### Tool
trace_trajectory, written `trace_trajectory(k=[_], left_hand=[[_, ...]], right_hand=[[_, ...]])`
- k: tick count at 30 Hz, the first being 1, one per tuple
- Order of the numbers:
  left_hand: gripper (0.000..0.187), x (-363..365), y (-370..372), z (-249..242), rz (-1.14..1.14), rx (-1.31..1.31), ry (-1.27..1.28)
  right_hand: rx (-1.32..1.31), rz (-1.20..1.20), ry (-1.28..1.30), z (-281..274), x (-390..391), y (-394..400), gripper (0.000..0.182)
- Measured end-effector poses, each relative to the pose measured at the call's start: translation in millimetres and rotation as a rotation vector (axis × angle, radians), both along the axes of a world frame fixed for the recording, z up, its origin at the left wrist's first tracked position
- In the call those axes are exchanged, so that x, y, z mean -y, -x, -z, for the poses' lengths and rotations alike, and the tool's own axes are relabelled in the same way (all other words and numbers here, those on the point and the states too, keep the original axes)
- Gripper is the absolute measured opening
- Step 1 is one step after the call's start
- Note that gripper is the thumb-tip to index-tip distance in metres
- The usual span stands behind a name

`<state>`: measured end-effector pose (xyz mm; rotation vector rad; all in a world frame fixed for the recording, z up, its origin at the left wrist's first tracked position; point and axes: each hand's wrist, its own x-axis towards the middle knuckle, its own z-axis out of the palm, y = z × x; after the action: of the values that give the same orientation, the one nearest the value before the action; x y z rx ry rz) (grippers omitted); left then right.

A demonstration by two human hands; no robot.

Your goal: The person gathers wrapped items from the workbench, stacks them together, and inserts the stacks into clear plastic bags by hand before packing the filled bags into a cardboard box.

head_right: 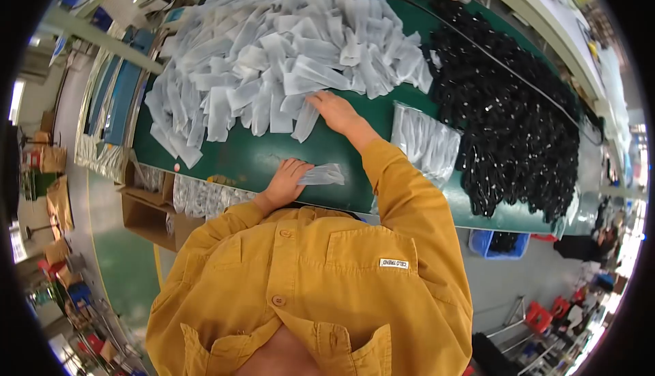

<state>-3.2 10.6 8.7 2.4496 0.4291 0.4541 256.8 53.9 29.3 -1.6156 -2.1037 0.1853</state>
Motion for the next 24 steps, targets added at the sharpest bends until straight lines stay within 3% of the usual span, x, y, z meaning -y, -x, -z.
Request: trace_trajectory(k=[2,3,6,9,12,15,17,19,21,24], left_hand=[[0.052,2,7,4,-0.023,0.009,0.037],[0.051,1,9,5,-0.026,0.02,0.063],[0.048,4,9,-13,-0.106,0.044,-0.024],[0.042,1,4,-36,-0.16,0.026,-0.131],[0.044,-10,0,-32,-0.128,0.054,-0.113],[0.049,-15,2,-9,-0.031,0.045,-0.027],[0.05,-14,4,0,0.012,0.022,0.006],[0.051,-13,2,-3,0.023,0.007,0.003],[0.053,-10,1,-3,0.022,0.005,-0.007],[0.059,-4,-2,-3,0.012,-0.014,-0.005]], right_hand=[[0.103,0.101,0.065,15,-3,-2,0.036],[0.052,0.126,0.008,29,-4,-3,0.024],[-0.028,0.123,0.127,42,22,-4,0.016],[-0.084,0.085,0.362,22,54,6,0.011],[-0.194,-0.124,0.443,17,81,10,0.012],[-0.125,-0.182,0.829,-7,74,3,0.015],[-0.115,-0.043,0.412,-12,50,0,0.015],[-0.122,0.127,0.182,-30,8,5,0.028],[0.003,0.17,0.009,-48,-31,18,0.027],[0.285,0.15,0.066,-23,-77,30,0.02]])
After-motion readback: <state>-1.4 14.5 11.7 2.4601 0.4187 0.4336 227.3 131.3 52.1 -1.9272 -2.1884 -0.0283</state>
